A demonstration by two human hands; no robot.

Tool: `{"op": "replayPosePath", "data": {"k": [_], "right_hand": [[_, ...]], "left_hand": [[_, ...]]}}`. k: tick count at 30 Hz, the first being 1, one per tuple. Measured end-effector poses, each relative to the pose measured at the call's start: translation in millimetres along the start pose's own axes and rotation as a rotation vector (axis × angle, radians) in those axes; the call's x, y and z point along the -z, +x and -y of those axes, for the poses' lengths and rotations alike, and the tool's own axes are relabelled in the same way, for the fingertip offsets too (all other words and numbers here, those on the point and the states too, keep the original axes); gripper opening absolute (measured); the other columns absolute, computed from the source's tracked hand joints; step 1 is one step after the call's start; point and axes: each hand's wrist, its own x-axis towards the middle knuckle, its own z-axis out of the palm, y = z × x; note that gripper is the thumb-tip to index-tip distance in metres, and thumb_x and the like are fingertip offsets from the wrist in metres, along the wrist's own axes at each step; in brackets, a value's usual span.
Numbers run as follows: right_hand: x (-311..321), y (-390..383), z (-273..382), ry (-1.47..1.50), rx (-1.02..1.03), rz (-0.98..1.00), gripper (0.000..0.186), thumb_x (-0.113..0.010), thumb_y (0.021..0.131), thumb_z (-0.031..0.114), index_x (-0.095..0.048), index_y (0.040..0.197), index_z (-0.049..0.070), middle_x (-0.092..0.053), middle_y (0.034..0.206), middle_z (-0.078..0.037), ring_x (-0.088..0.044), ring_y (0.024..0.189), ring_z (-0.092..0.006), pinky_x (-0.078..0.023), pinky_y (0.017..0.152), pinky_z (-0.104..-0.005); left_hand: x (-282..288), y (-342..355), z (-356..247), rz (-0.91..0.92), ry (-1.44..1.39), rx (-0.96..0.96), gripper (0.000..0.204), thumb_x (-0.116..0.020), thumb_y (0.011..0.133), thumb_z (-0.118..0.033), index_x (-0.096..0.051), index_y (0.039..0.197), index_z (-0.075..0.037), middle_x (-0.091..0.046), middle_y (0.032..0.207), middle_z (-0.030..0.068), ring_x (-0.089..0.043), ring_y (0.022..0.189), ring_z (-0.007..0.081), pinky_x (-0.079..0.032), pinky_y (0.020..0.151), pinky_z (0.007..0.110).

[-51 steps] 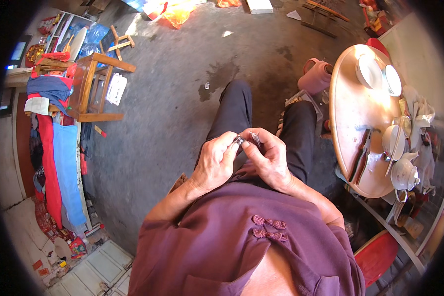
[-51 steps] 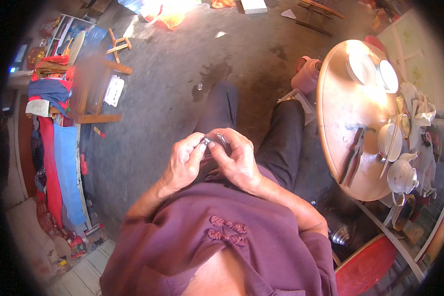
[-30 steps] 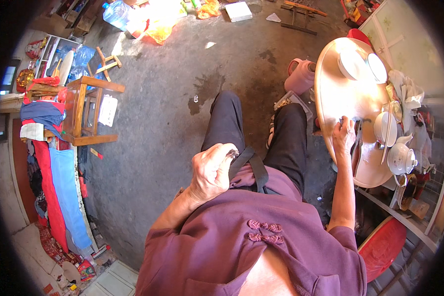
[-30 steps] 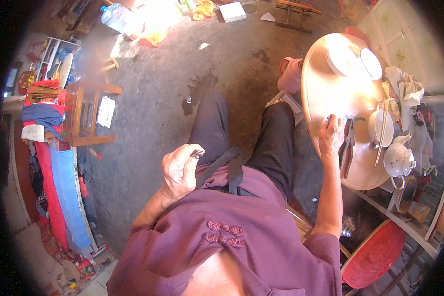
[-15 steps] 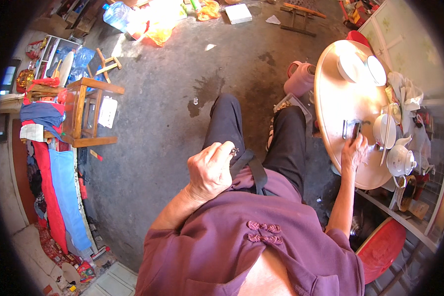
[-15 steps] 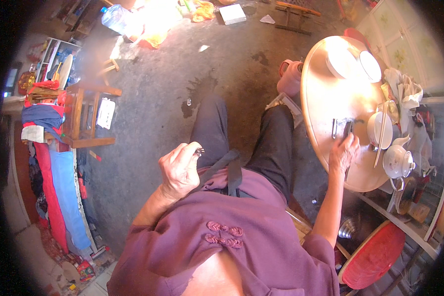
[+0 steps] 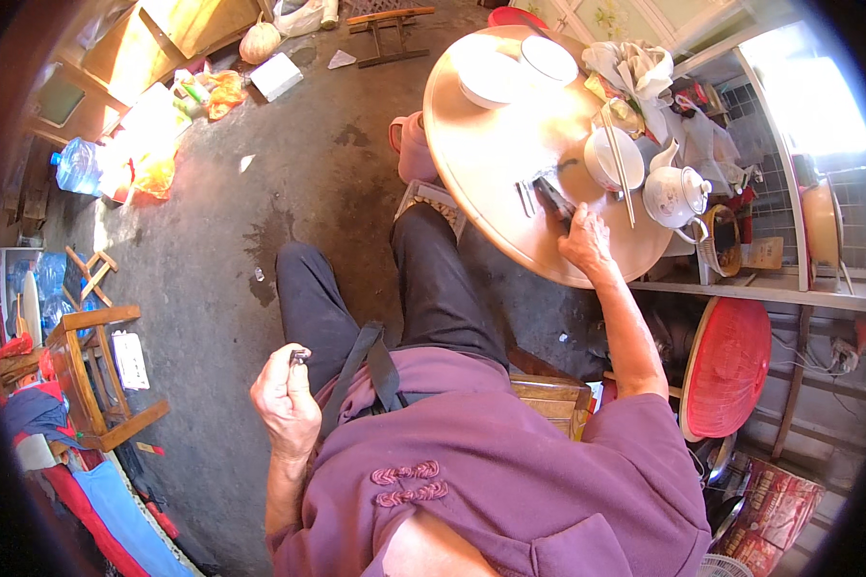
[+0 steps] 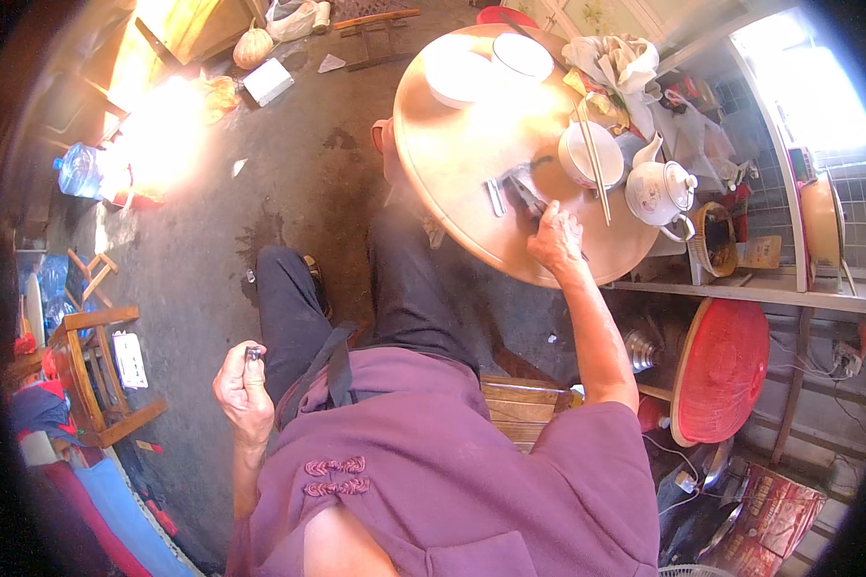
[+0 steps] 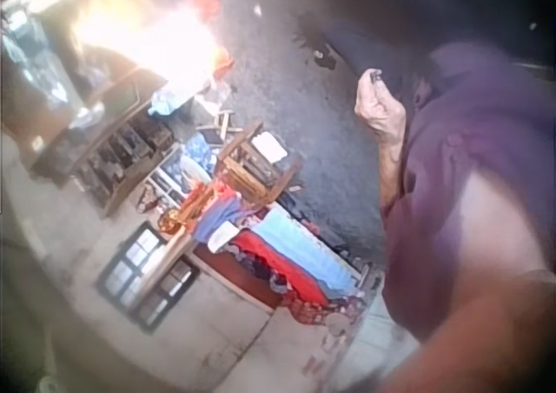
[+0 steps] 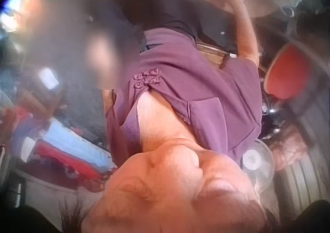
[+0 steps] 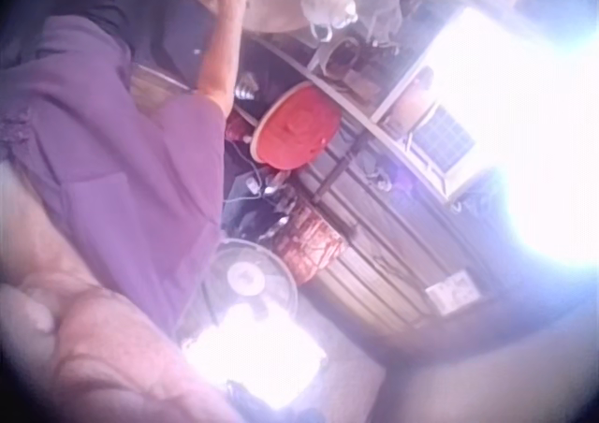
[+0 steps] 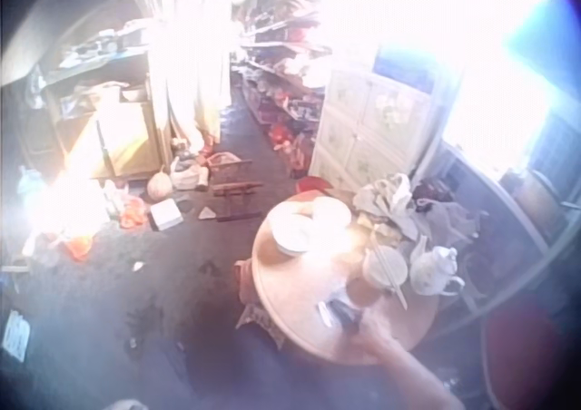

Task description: The person uses pliers to bend and adjust a small metal component while seated. They repeatedly grip, twist, and reposition the piece, occasionally placing the pliers on the table to inspect the part by hand.

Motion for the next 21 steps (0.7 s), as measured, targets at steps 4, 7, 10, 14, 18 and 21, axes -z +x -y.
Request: {"op": "replayPosePath", "data": {"k": [4, 7, 10, 14, 18, 21], "right_hand": [[-9, 3, -36, 0.354, -0.039, 0.064, 0.047, -0.055, 0.074, 0.008, -0.051, 0.119, -0.003, -0.063, 0.099, -0.031, -0.060, 0.099, -0.0462, -0.047, 0.088, -0.0467], [44, -29, -2, 0.898, -0.076, 0.121, 0.045, -0.054, 0.074, 0.007, -0.054, 0.118, -0.002, -0.065, 0.097, -0.020, -0.063, 0.091, -0.0313, -0.050, 0.082, -0.0392], [83, -63, 24, 1.284, -0.092, 0.456, 0.041, -0.056, 0.071, 0.009, -0.056, 0.110, -0.003, -0.066, 0.094, -0.013, -0.064, 0.087, -0.0195, -0.051, 0.077, -0.0318], [102, -117, 93, 1.368, -0.050, 0.919, 0.041, -0.058, 0.067, 0.005, -0.056, 0.107, -0.004, -0.067, 0.091, -0.014, -0.065, 0.082, -0.0208, -0.050, 0.077, -0.0296], [82, -140, 153, 1.390, -0.025, 1.079, 0.039, -0.056, 0.070, -0.001, -0.056, 0.109, -0.003, -0.062, 0.097, -0.007, -0.060, 0.086, -0.0168, -0.049, 0.080, -0.0311], [99, -151, 174, 1.521, -0.008, 1.144, 0.039, -0.059, 0.063, -0.005, -0.059, 0.102, -0.001, -0.059, 0.093, -0.003, -0.058, 0.085, -0.0137, -0.045, 0.081, -0.0254]], "left_hand": [[4, -2, -1, 0.042, -0.018, 0.037, 0.011, -0.053, 0.088, -0.002, -0.062, 0.092, 0.003, -0.062, 0.077, 0.0111, -0.060, 0.068, 0.0199, -0.047, 0.063, 0.030], [4, 1, -6, 0.068, -0.009, 0.053, 0.011, -0.053, 0.088, -0.003, -0.062, 0.091, 0.003, -0.062, 0.075, 0.0116, -0.060, 0.065, 0.0201, -0.047, 0.061, 0.030], [1, 8, -3, 0.108, -0.047, 0.083, 0.012, -0.052, 0.088, -0.003, -0.062, 0.091, 0.004, -0.064, 0.076, 0.0127, -0.060, 0.065, 0.0196, -0.047, 0.061, 0.030], [-6, 9, 4, 0.118, -0.234, 0.129, 0.014, -0.049, 0.091, 0.001, -0.062, 0.094, 0.002, -0.050, 0.071, -0.0040, -0.039, 0.060, 0.0018, -0.031, 0.052, 0.019], [-1, 17, 5, 0.127, -0.235, 0.080, 0.013, -0.051, 0.089, -0.004, -0.061, 0.091, 0.003, -0.058, 0.074, 0.0027, -0.050, 0.066, 0.0090, -0.041, 0.059, 0.025], [17, 17, 4, 0.127, -0.141, 0.036, 0.012, -0.052, 0.089, -0.005, -0.061, 0.092, 0.004, -0.059, 0.074, 0.0093, -0.054, 0.066, 0.0141, -0.044, 0.061, 0.028]]}}
